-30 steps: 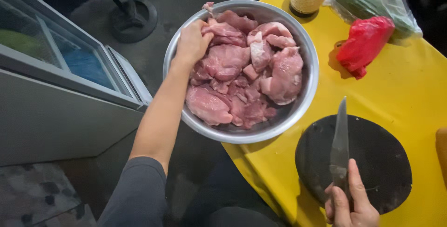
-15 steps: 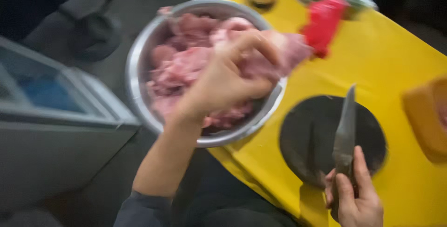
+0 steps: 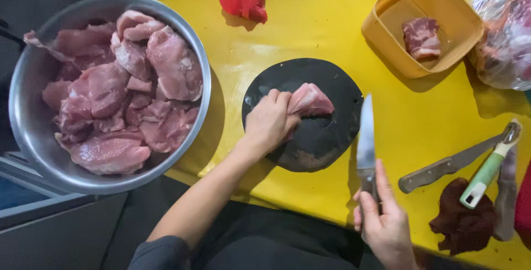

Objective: The person dices red bell pepper strips into small pieces on a black cutting board and transfers them into a container. Then the person unpacks raw meat from plastic bags into a metal bowl and cuts several pieces of meat into smaller portions on the same cutting board.

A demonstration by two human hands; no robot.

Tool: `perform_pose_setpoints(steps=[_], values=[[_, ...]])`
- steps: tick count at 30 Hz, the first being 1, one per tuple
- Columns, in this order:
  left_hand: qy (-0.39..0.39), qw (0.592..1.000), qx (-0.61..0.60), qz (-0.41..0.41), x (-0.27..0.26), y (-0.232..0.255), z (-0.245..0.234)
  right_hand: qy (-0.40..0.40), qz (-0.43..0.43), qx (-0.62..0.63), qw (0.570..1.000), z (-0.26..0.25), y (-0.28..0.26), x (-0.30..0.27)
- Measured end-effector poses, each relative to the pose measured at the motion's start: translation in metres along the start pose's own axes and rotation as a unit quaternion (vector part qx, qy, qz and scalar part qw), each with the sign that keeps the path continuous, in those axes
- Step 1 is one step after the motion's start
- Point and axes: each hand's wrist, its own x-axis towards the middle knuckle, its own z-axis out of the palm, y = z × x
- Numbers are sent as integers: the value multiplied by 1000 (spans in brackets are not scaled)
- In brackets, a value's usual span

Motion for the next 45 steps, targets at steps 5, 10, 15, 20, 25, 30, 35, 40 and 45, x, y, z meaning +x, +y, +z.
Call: perform_pose_setpoints(steps=[5,10,15,20,25,30,35,40,45], values=[[-124,963,-221,-95,36,-31,2,-15,-28,-33,999,4,1,-4],[-127,928,-342,-73,60,-7,-44,15,-21,-30,999,-6,-3,1],[-10,984,-62,167,24,54,-59,50,-29,-35,998,-3,-7,2],[1,965,0,260,-18,33,-26,55,-44,-181,981,10,-8,1],[69,988,-136,-3,-36,-16,-25,2,-237,-306,922,20,-8,9],[109,977,-140,116,-26,-21,-27,-17,-262,-328,908,38,-24,9],[86,991,-79,59,-30,-6,-9,-70,-242,-369,895,50,-28,14],[10,985,-146,-87,-33,-8,-19,-49,-216,-342,913,44,-26,7],[62,983,-154,74,-34,0,-30,-41,-265,-332,904,43,-21,3]])
